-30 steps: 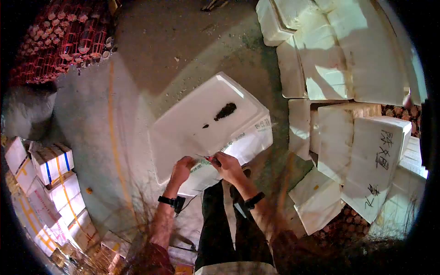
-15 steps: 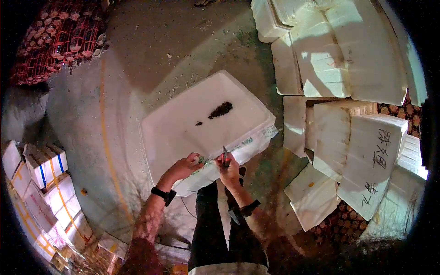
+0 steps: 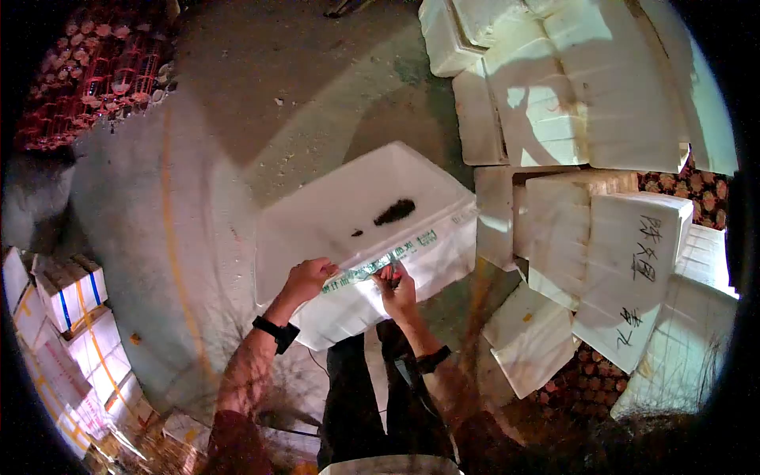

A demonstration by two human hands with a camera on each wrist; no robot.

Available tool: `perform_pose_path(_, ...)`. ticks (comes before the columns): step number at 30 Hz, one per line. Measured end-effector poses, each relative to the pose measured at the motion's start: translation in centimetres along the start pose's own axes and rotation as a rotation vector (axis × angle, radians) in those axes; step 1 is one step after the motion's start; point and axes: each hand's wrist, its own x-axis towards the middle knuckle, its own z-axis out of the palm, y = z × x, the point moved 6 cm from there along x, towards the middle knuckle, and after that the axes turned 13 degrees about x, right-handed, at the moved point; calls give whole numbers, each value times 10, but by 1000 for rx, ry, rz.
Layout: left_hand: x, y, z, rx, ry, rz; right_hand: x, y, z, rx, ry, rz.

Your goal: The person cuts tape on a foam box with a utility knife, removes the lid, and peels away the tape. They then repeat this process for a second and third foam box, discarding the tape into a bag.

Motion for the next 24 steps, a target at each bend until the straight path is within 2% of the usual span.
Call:
perform_pose_path(2,6,0,9,7,-10,34,-1,-2,-2,79,29,-27)
perform_pose_path(4,8,2,21,-6,-8,76,2,1,-2,38,53,33)
perform_pose_path(7,4,15,23,247,24,88,7,22,-5,67,36,29)
perform_pose_path(10,8,22,14,-46,-162,47,3,13,-9,103,42,77)
perform_pose_path(13,-4,45,3,138,-187,175,-4,30,-29,175,146,66)
perform_pose_path(14,-8,45,11,216,-153,218,-3,12,-27,233,153,103)
perform_pose_path(15,-9,46,17,245,-185,220,-2,14,-30,150,118,19)
perform_pose_path(17,-7,50,21,313,-234,218,-7,22,-36,180,120,131)
perform_pose_path(19,-6,46,20,181,-246,181,-6,2,-30,330,116,69)
perform_pose_path(20,-7,43,22,114,-255,156,-9,3,-33,258,99,93)
perform_pose_path(24,-6,27,19,228,-173,142,-25,18,-32,-1,116,152)
